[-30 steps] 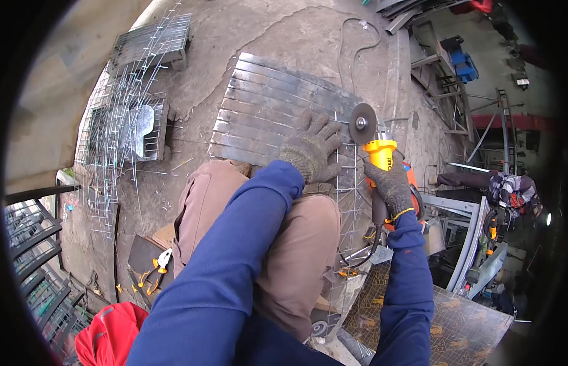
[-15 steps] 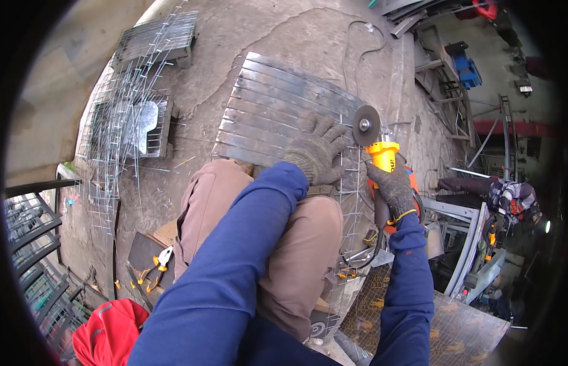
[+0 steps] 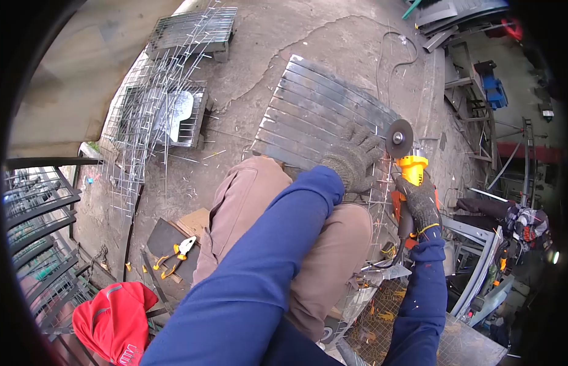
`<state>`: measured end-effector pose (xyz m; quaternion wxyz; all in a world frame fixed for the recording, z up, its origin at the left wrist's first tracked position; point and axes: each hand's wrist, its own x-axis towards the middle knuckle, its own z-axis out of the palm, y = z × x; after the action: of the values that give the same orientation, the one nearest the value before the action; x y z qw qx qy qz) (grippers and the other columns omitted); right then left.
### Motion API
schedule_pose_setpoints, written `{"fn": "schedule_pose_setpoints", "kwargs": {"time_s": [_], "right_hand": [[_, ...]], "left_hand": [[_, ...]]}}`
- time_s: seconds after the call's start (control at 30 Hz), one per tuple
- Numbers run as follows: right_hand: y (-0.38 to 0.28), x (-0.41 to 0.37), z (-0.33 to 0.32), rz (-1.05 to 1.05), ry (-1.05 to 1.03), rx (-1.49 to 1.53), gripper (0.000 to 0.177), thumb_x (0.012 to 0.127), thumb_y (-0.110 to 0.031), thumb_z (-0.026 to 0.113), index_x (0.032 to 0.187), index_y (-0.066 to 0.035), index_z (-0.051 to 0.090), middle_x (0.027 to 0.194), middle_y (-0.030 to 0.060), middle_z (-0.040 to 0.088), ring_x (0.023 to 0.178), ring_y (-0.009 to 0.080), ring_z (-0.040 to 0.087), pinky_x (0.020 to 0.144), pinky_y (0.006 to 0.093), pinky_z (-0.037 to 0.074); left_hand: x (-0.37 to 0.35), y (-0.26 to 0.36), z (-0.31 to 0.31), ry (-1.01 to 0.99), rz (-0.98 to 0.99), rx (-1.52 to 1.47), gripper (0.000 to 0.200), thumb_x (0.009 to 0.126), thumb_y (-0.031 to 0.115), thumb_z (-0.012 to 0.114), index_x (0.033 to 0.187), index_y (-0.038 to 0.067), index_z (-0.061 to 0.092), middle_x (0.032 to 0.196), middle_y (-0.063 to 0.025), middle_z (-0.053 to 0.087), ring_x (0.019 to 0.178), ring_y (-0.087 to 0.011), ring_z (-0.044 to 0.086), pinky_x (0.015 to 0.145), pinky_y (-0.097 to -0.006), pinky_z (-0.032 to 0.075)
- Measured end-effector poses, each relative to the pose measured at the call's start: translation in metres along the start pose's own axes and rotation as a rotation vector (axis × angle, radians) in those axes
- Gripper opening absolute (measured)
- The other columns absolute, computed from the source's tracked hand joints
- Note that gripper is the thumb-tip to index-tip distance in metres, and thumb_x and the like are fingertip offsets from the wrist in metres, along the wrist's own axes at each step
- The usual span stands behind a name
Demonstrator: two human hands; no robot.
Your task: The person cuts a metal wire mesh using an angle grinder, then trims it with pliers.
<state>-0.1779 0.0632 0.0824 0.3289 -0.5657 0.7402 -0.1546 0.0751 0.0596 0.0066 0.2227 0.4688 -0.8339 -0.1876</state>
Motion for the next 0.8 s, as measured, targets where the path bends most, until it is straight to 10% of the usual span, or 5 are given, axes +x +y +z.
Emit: {"fn": "schedule_pose_setpoints", "kwargs": {"time_s": [0.47,0.8], "right_hand": [[0.000,0.008,-0.003,0.023,-0.022,-0.072,0.051,0.083,-0.032,0.086,0.116,0.000,0.063,0.083,0.0083,0.069,0.072,0.0195,0.068,0.063,0.0351,0.054],[-0.019,-0.075,-0.060,0.107,0.186,0.437,0.039,0.089,-0.028,0.083,0.112,-0.003,0.064,0.087,0.0057,0.068,0.069,0.0152,0.066,0.063,0.0302,0.053]], "left_hand": [[0.000,-0.001,0.006,0.025,-0.018,-0.041,0.074,0.086,0.057,0.067,0.146,0.014,0.061,0.159,-0.0114,0.048,0.154,-0.0373,0.031,0.128,-0.0628,0.011],[0.006,-0.014,0.010,0.028,0.042,0.008,0.072,0.086,0.058,0.068,0.142,0.013,0.063,0.162,-0.0111,0.045,0.155,-0.0359,0.030,0.129,-0.0618,0.010]]}}
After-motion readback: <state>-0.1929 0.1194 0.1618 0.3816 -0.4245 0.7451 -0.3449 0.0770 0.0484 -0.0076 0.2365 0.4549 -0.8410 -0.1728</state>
